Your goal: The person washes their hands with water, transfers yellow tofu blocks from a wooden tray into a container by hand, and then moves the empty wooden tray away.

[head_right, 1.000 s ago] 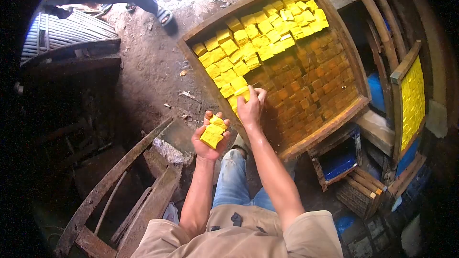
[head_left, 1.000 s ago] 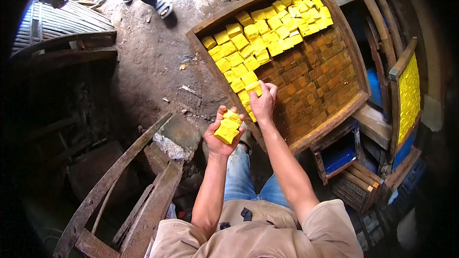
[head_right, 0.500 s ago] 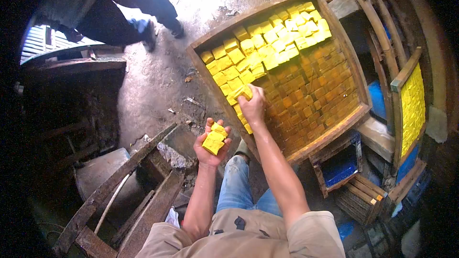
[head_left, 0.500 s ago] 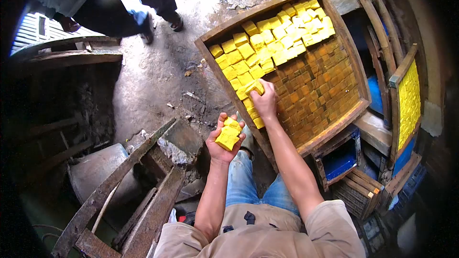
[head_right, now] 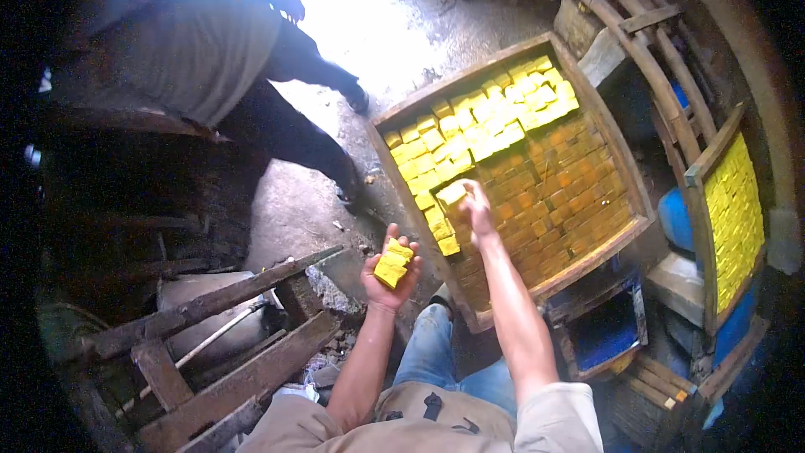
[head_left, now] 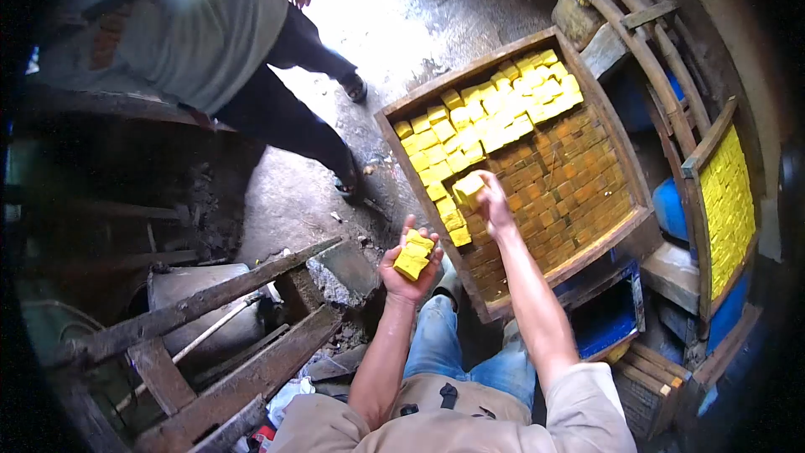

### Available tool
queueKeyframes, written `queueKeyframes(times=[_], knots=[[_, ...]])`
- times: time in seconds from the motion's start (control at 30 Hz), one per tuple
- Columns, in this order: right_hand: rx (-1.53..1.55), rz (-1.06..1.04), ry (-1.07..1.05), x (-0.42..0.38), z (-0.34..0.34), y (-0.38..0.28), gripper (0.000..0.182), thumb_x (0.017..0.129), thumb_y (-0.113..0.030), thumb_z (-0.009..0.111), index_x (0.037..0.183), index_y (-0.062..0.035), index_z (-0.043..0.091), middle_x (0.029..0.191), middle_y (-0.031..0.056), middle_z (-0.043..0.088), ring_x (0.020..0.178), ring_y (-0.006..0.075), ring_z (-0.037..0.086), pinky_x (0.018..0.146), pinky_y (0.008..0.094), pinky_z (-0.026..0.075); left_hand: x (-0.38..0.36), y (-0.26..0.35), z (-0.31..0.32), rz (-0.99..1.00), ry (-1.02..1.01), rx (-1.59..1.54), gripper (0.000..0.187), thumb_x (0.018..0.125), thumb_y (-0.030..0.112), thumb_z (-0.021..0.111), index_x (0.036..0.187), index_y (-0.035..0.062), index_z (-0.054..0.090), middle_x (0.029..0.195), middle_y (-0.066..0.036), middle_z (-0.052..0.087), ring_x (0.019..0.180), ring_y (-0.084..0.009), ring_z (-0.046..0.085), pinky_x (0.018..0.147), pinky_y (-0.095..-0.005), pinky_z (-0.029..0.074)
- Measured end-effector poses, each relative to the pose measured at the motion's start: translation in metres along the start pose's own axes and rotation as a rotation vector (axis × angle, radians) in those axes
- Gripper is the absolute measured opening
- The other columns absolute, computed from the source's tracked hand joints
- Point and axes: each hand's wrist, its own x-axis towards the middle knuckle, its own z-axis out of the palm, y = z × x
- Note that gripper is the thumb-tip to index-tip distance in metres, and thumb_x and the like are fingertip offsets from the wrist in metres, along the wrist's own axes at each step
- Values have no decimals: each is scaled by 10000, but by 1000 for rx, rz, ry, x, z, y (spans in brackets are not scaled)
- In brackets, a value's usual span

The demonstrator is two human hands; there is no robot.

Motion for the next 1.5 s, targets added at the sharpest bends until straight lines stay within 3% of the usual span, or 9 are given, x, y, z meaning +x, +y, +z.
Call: queueKeyframes(times=[0.07,0.17,0.4,0.5,0.8,0.97,1.07,1.3,1.5], knots=[[376,24,-98,-89,14,-82,573,725,-97,508,1298,-91,487,1108,74,585,955,185,597,720,275,525,-1,-34,3,-19,3,-115,564,754,265,589,1280,69,534,1146,-121,603,1202,-338,518,1081,-515,375],[295,-88,-120,-199,-20,-135,565,702,-71,488,1266,-67,531,1150,101,597,1030,183,570,910,297,463,-15,-112,43,44,146,-72,441,769,334,527,1100,65,639,1138,-149,652,1253,-349,504,1151,-583,215],[-1078,-667,191,-412,-111,-232,457,635,-73,673,1074,-49,545,1074,176,538,1031,386,522,920,461,437,-95,-328,81,-183,-16,-21,513,806,336,495,1220,51,597,1291,-160,589,1274,-394,483,1098,-550,338],[-1009,-591,337,-470,-151,-252,531,622,-72,687,1106,-43,473,1055,178,531,1030,398,513,918,471,433,-131,-407,90,-428,-175,-22,533,822,324,473,1256,29,564,1326,-190,560,1245,-412,493,1084,-526,368],[-1182,-650,420,-544,-226,-267,743,632,-141,820,1270,-53,451,1219,189,550,1083,400,521,953,482,426,-169,-518,96,-504,-230,-6,511,919,478,413,1296,161,551,1345,-187,544,1224,-438,499,1041,-587,390],[-1596,-774,333,-569,-242,-305,647,873,-532,537,1427,-207,459,1512,119,360,1333,380,361,1060,559,248,-170,-536,86,-602,-99,17,460,892,468,463,1131,113,629,1133,-115,663,1041,-323,620,965,-487,464],[-1826,-763,235,-558,-252,-305,578,924,-513,475,1409,-198,478,1523,117,348,1366,385,338,1072,590,248,-169,-553,86,-645,-261,111,497,924,513,416,1182,132,604,1197,-115,625,1109,-315,582,1014,-487,425],[-1491,-712,116,-547,-293,-292,551,955,-465,446,1400,-142,475,1418,145,474,1354,370,380,1120,502,254,-179,-573,92,-709,-105,219,464,911,557,441,1134,188,612,1120,-76,636,1034,-269,610,954,-463,467],[-382,-607,480,-575,-376,-299,467,969,-339,442,1355,-79,483,1349,110,547,1246,259,493,1069,428,331,-171,-552,100,-700,-66,226,513,825,520,452,1074,115,645,1040,-138,656,965,-370,616,872,-577,463]])
